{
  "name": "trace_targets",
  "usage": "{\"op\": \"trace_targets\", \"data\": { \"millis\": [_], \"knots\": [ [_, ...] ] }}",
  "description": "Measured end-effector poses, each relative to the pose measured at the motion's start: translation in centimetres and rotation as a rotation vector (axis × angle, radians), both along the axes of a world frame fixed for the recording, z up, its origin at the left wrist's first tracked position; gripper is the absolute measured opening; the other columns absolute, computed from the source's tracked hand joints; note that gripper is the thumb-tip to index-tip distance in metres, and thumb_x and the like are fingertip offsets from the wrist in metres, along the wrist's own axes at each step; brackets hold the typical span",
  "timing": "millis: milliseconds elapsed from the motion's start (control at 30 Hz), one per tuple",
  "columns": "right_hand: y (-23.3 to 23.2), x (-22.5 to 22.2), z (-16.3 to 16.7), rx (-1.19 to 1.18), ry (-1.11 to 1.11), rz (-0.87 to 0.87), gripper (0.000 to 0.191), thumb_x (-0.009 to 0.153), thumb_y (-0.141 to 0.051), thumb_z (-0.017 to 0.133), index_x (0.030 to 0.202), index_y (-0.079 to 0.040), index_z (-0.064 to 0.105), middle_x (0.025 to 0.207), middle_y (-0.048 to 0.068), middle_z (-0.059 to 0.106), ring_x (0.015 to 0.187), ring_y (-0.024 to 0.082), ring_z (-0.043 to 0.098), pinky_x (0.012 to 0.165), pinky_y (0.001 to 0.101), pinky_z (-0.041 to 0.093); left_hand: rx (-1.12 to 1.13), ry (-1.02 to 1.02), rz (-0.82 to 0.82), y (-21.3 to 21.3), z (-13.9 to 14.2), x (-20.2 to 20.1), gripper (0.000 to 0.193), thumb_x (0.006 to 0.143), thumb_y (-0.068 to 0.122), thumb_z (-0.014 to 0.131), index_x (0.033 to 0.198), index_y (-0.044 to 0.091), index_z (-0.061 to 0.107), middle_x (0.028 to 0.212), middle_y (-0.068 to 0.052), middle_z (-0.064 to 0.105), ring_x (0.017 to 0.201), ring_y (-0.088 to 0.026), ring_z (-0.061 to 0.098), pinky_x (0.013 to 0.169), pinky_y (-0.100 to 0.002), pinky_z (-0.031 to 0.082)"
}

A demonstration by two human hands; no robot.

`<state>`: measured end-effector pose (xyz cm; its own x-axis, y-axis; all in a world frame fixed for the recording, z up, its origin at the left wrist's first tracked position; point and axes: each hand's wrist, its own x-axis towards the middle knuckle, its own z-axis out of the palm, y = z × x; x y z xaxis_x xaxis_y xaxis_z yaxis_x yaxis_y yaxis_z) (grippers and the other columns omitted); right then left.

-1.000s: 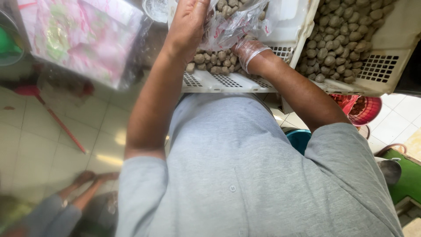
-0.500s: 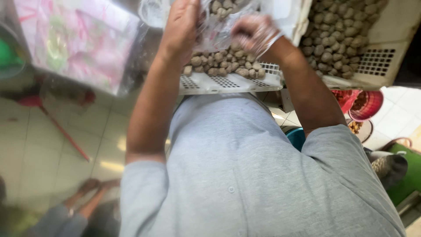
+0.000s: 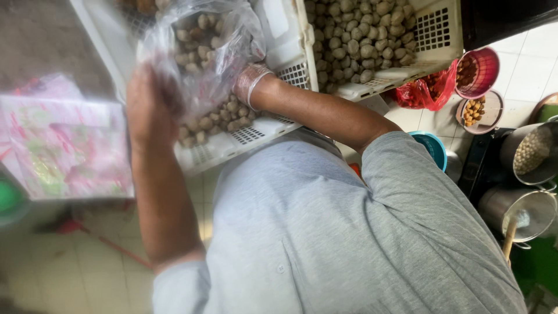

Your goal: The person holds a clear plastic bag open and places round food items one at a time from a white plastic crate into the bag, occasionally reaching into adjacent crates to gather more items. They continue filling the bag and adjust the bag opening throughout the episode.

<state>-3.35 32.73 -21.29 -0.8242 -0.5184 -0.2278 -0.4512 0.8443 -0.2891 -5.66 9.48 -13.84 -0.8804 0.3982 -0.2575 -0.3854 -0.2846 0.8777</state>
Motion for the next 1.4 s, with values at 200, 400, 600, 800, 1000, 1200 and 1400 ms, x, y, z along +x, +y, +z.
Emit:
{"op": "trace_targets", "data": {
  "millis": [200,400,600,800,1000,1200,1400],
  "knots": [
    [2.7,1.2,1.1,0.003,-0.05,0.028,0.032,0.095,-0.009,0.051,0.12,-0.005,0.07,0.125,0.018,0.069,0.118,0.035,0.066,0.104,0.0465,0.05,-0.699,0.567,-0.267,3.1,0.6,0.3,0.04,0.119,0.03,0.054,0.137,-0.005,0.062,0.115,-0.014,0.073,0.103,-0.02,0.069,0.088,-0.036,0.056],
    [5.9,0.6,0.6,-0.13,-0.27,0.037,0.04,0.089,-0.003,0.052,0.125,-0.007,0.067,0.12,0.024,0.067,0.111,0.04,0.064,0.095,0.0487,0.051,-0.869,0.421,-0.621,7.0,4.3,0.3,0.044,0.098,0.028,0.068,0.133,0.002,0.064,0.118,-0.019,0.074,0.104,-0.03,0.073,0.093,-0.04,0.055],
    [6.0,0.5,-1.1,-0.086,-0.197,0.072,0.026,0.096,-0.006,0.052,0.117,-0.003,0.067,0.113,0.024,0.069,0.107,0.039,0.067,0.091,0.0488,0.054,-0.904,0.574,-0.563,7.8,4.5,0.2,0.054,0.079,0.005,0.071,0.132,-0.001,0.063,0.115,-0.024,0.072,0.105,-0.038,0.07,0.094,-0.043,0.054],
    [6.6,1.5,4.5,0.051,-0.199,0.108,0.024,0.099,-0.008,0.051,0.117,-0.008,0.067,0.105,0.02,0.071,0.096,0.035,0.07,0.085,0.0465,0.057,-1.025,0.538,-0.683,7.7,3.9,1.7,0.058,0.078,-0.01,0.053,0.134,0.003,0.063,0.116,-0.022,0.072,0.106,-0.036,0.07,0.095,-0.044,0.054],
    [7.4,2.4,11.7,-0.188,-0.823,-0.388,0.025,0.1,-0.025,0.059,0.124,-0.019,0.063,0.098,0.01,0.071,0.076,0.026,0.067,0.072,0.0399,0.058,-0.888,0.699,-0.572,6.0,4.5,2.9,0.059,0.08,-0.006,0.056,0.139,-0.003,0.054,0.12,-0.025,0.069,0.112,-0.039,0.068,0.1,-0.046,0.051],
    [5.5,1.0,10.9,-0.283,-0.34,-0.268,0.021,0.1,-0.018,0.068,0.116,-0.004,0.067,0.102,0.017,0.071,0.084,0.026,0.067,0.079,0.0422,0.058,-0.872,0.835,-0.545,4.8,5.7,4.5,0.065,0.079,-0.002,0.061,0.143,-0.005,0.045,0.12,-0.028,0.067,0.109,-0.043,0.065,0.096,-0.05,0.05],
    [3.4,1.9,8.8,-0.285,-0.592,-0.401,0.043,0.092,-0.024,0.07,0.132,-0.01,0.063,0.104,0.015,0.074,0.089,0.027,0.072,0.079,0.0409,0.06,-0.889,0.685,-0.699,3.7,6.4,7.5,0.058,0.086,-0.003,0.054,0.144,0.0,0.045,0.118,-0.027,0.068,0.107,-0.045,0.067,0.092,-0.052,0.053]
  ]
}}
